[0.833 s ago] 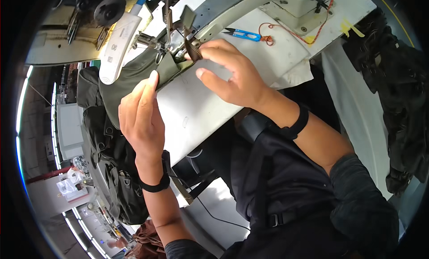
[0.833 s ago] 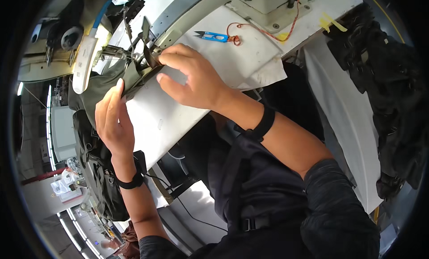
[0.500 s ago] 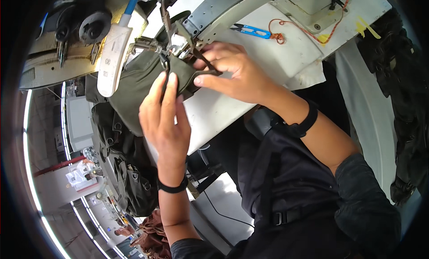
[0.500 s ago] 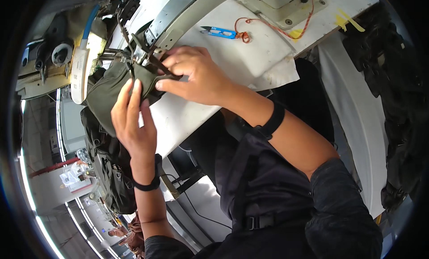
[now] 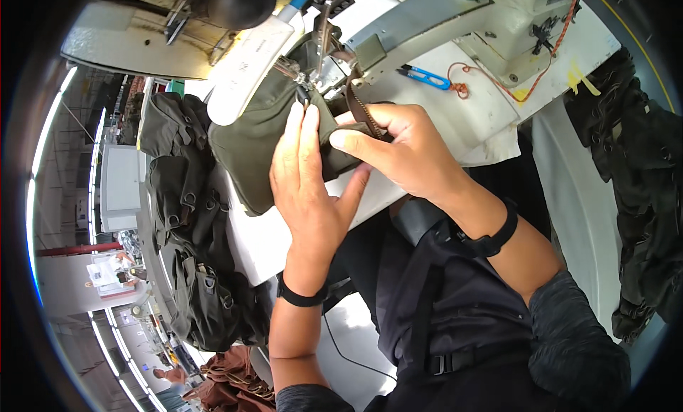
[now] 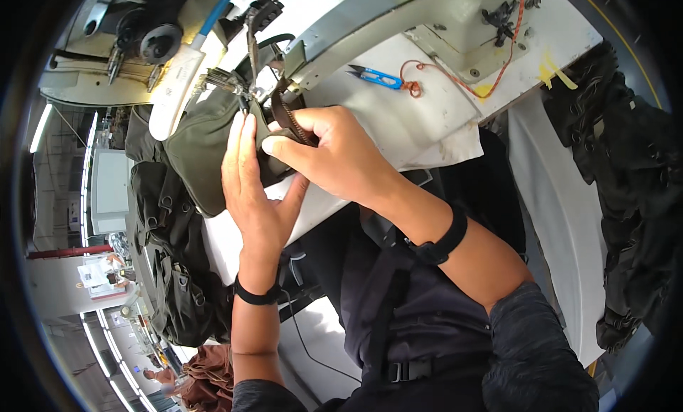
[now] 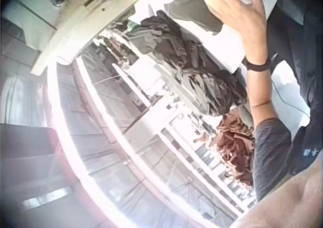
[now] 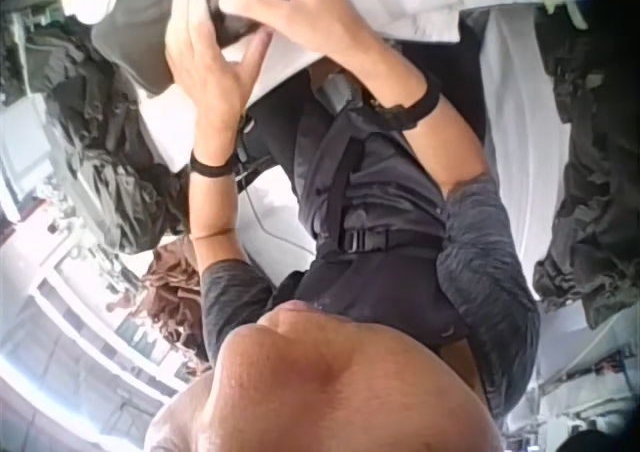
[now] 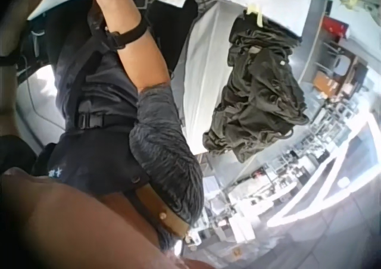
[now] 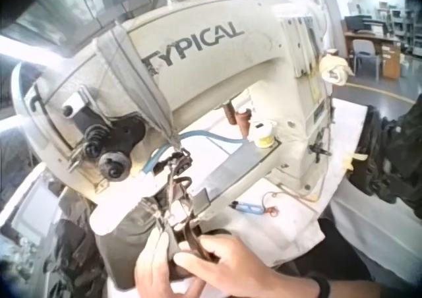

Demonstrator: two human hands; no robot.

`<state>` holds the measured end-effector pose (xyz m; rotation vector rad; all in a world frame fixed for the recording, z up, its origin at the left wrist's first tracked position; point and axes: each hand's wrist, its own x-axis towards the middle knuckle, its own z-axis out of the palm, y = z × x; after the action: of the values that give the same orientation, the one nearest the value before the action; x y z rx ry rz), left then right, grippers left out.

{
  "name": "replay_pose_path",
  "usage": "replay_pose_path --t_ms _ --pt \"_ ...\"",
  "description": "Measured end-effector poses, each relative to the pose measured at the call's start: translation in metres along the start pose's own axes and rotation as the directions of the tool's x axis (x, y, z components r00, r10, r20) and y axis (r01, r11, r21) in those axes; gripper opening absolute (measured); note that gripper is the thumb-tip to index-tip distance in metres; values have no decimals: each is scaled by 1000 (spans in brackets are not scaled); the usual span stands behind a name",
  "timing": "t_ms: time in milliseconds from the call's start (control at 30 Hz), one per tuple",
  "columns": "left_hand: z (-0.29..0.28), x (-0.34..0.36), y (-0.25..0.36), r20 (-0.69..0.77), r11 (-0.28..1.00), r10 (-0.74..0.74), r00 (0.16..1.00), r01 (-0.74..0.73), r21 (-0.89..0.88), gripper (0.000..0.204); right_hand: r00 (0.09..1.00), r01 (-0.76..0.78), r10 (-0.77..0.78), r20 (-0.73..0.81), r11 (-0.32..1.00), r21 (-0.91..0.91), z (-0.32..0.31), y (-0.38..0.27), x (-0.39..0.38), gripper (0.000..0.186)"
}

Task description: The person operates an industrial sewing machine to stitch a zipper onto a green canvas bag. They repeatedly guide the bag under the needle, align the zipper tape, and sew along the edges. The person frequently stops to adjust the bag's position and inspect the stitching line before continuing.

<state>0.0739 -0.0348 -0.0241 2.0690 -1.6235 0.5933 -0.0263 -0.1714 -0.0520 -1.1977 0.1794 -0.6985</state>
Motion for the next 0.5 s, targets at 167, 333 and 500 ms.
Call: replay_pose_path --t_ms 167,333,500 --pt "7 -1 4 -27 997 -34 999 32 -72 101 1000 -20 21 -24 999 29 -3 5 0 17" --pt "11 -2 4 -13 986 -80 997 77 -148 101 999 -29 33 -29 992 120 -5 11 -1 13" --pt "7 -3 2 -8 985 -72 997 70 -159 95 999 -29 33 -20 986 164 -2 12 1 13"
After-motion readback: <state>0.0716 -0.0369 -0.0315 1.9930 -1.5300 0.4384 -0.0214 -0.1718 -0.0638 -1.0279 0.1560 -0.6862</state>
